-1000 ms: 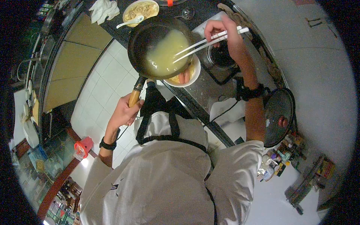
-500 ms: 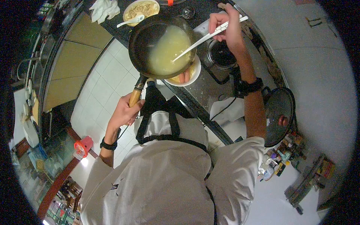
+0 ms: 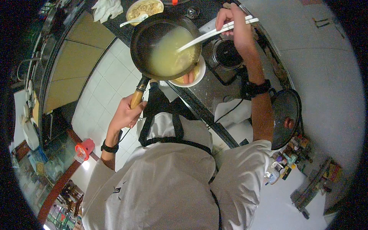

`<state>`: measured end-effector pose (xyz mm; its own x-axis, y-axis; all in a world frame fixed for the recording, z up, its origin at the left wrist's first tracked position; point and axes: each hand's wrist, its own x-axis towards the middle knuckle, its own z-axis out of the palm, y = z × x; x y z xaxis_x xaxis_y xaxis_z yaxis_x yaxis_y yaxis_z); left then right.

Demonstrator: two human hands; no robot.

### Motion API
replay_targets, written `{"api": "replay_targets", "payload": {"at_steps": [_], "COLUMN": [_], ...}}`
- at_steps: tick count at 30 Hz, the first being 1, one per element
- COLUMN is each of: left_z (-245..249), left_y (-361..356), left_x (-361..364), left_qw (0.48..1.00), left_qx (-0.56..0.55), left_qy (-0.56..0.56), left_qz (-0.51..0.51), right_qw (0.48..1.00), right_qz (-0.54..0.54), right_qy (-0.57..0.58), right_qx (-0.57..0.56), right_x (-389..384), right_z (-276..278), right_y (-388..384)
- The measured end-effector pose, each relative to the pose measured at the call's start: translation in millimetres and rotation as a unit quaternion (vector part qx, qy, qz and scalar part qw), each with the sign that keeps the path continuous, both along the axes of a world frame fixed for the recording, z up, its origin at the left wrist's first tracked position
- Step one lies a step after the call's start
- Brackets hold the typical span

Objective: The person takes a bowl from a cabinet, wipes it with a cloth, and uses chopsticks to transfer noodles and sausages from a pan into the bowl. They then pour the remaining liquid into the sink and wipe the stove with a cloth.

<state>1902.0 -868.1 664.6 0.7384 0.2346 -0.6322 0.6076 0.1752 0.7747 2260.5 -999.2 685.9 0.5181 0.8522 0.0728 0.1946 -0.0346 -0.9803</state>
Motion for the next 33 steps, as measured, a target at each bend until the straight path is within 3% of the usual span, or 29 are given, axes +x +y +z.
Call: {"api": "replay_targets", "payload": {"at_steps": [4,16,18,33], "left_z": [2.7,-2.7,-0.1,-7.7], "left_y": [-0.2,-1.7,-2.2,4.3], "left_x": [0.9,1.5,2.0,-2.0], "left_qw": [1.0,1.0,1.0,0.999], "left_qx": [0.005,0.019,0.024,0.033], "left_qy": [0.002,-0.022,-0.015,-0.002], "left_qz": [0.003,-0.009,0.003,0.006], "right_qw": [0.999,0.999,0.997,0.988], "right_qz": [0.0,0.008,0.049,0.038], "right_qy": [-0.047,0.049,0.045,0.149], "right_qx": [0.022,-0.019,-0.047,0.005], "right_x": [-7.4,-11.7,-11.3,-0.1], "right_z": [-0.6,-19.1,-20.4,-43.5], "right_y": [7.7,15.9,14.5,4.5]}}
